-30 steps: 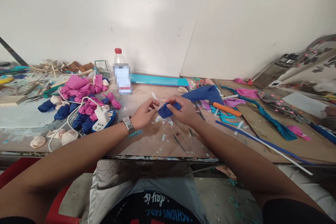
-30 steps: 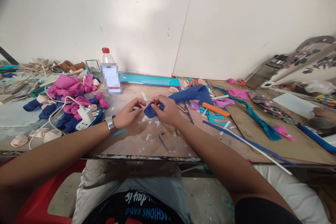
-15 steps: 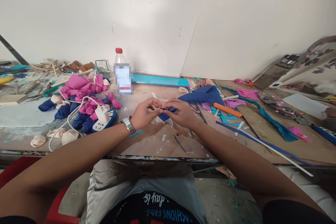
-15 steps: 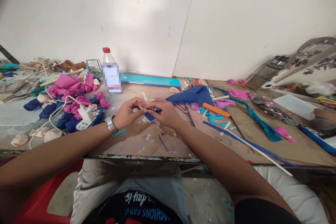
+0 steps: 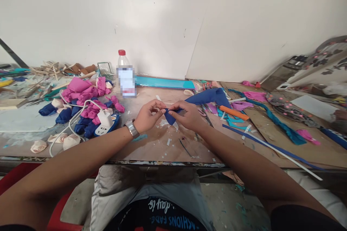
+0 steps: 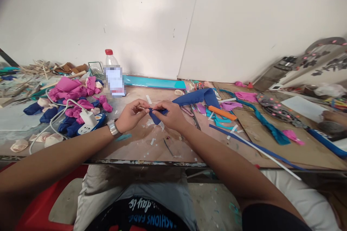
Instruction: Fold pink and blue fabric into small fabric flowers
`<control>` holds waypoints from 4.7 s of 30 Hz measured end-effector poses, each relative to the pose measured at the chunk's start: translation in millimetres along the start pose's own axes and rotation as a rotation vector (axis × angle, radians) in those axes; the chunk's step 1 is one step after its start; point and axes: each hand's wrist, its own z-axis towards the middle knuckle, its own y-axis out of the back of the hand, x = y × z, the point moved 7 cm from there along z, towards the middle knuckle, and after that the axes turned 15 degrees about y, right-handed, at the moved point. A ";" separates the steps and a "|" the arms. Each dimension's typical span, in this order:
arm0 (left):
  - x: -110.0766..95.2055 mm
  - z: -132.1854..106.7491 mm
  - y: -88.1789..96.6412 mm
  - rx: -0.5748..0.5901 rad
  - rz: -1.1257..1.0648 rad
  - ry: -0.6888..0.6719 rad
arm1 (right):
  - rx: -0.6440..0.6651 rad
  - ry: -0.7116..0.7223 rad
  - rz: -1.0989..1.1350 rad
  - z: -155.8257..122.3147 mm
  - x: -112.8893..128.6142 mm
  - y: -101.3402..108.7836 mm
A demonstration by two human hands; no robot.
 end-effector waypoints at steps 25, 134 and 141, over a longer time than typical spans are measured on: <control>-2.9 -1.3 -2.0 0.033 0.016 0.023 | -0.016 0.041 -0.012 -2.3 0.0 -2.5; 3.7 -0.8 -4.8 0.057 -0.032 0.034 | -0.010 0.056 0.026 -1.5 3.2 -2.9; 3.9 -1.1 -5.8 0.071 -0.050 0.075 | 0.006 0.056 0.038 -1.8 3.5 -4.3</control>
